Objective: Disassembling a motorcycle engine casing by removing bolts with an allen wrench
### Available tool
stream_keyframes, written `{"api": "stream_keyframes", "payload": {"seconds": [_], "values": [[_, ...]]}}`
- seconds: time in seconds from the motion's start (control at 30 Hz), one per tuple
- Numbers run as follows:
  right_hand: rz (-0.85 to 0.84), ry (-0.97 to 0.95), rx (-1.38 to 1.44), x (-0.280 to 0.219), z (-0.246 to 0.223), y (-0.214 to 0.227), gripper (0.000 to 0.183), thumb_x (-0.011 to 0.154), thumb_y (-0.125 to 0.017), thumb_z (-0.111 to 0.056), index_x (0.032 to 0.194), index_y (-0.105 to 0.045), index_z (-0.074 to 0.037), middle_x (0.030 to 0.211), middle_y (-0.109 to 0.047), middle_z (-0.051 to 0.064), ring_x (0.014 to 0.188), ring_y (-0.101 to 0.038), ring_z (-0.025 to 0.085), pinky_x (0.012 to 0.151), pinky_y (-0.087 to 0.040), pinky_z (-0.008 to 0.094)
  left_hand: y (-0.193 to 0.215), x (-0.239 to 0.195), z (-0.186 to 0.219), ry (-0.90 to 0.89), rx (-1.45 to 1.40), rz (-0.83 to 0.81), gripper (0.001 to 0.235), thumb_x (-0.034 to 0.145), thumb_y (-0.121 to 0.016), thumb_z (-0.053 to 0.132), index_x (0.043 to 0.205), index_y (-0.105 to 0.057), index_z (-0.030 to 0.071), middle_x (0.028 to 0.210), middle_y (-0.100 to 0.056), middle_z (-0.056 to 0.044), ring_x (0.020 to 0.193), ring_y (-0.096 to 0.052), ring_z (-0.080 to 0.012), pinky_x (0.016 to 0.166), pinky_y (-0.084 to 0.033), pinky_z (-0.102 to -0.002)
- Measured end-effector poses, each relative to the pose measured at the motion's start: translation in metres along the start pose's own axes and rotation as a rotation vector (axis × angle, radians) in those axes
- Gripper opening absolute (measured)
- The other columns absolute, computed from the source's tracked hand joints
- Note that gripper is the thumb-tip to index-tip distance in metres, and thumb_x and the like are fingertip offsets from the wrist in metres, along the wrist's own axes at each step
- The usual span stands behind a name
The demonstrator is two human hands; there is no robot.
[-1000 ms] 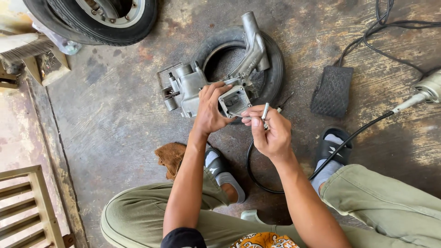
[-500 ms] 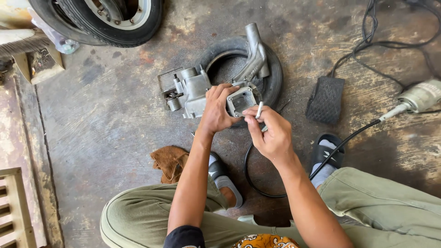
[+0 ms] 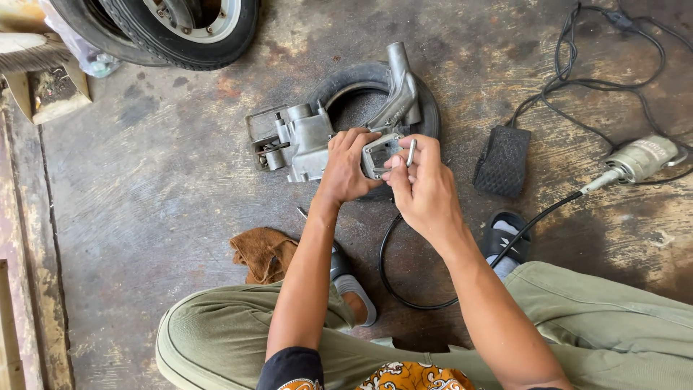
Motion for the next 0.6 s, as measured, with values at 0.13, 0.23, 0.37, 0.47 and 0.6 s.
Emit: {"api": "stream_keyframes", "payload": {"seconds": [0.13, 0.23, 0.37, 0.47, 0.6], "values": [[-0.016, -0.004, -0.073, 0.001, 0.016, -0.003, 0.019, 0.103, -0.047, -0.006, 0.119, -0.046, 0.004, 0.091, -0.072, 0.017, 0.071, -0.077, 0.027, 0.055, -0.062, 0.038, 0.0, 0.0, 0.001, 0.008, 0.006, -0.018, 0.088, 0.051, -0.092, 0.04, 0.131, -0.063, 0.021, 0.122, -0.06, 0.001, 0.112, -0.056, -0.0228, 0.11, -0.037, -0.043], [-0.078, 0.047, -0.218, 0.005, 0.006, -0.001, 0.016, 0.103, -0.042, -0.002, 0.114, -0.053, 0.002, 0.087, -0.072, 0.016, 0.072, -0.075, 0.032, 0.056, -0.06, 0.04, -0.003, 0.001, 0.0, 0.002, 0.007, -0.029, 0.088, 0.051, -0.092, 0.043, 0.131, -0.062, 0.022, 0.122, -0.059, 0.003, 0.114, -0.055, -0.0219, 0.11, -0.036, -0.043], [-0.171, 0.113, -0.158, 0.012, -0.014, 0.001, 0.029, 0.101, -0.045, 0.002, 0.127, -0.056, 0.001, 0.094, -0.069, 0.018, 0.079, -0.074, 0.033, 0.063, -0.062, 0.043, -0.002, 0.004, -0.003, 0.009, -0.006, -0.025, 0.085, 0.053, -0.092, 0.043, 0.13, -0.062, 0.02, 0.122, -0.06, 0.001, 0.115, -0.055, -0.0231, 0.111, -0.036, -0.044], [-0.182, 0.224, -0.127, 0.008, -0.02, 0.0, 0.029, 0.1, -0.044, 0.007, 0.121, -0.061, -0.002, 0.098, -0.065, 0.016, 0.077, -0.073, 0.03, 0.065, -0.062, 0.042, -0.002, 0.001, -0.004, 0.009, -0.014, -0.018, 0.084, 0.055, -0.091, 0.044, 0.13, -0.063, 0.02, 0.121, -0.06, 0.0, 0.114, -0.055, -0.0234, 0.11, -0.036, -0.044], [-0.145, 0.319, -0.078, 0.003, -0.027, 0.007, 0.026, 0.096, -0.05, 0.013, 0.089, -0.069, -0.004, 0.107, -0.061, 0.014, 0.074, -0.072, 0.028, 0.067, -0.062, 0.041, 0.0, 0.001, -0.003, -0.003, -0.044, 0.013, 0.083, 0.055, -0.091, 0.046, 0.129, -0.063, 0.019, 0.12, -0.06, -0.001, 0.113, -0.056, -0.0241, 0.11, -0.036, -0.044]]}}
Point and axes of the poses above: each hand's wrist, its own x-axis towards the middle knuckle, its own y-axis out of the back of the hand, z = x × y, the point moved 8 cm from there along x, towards the middle knuckle
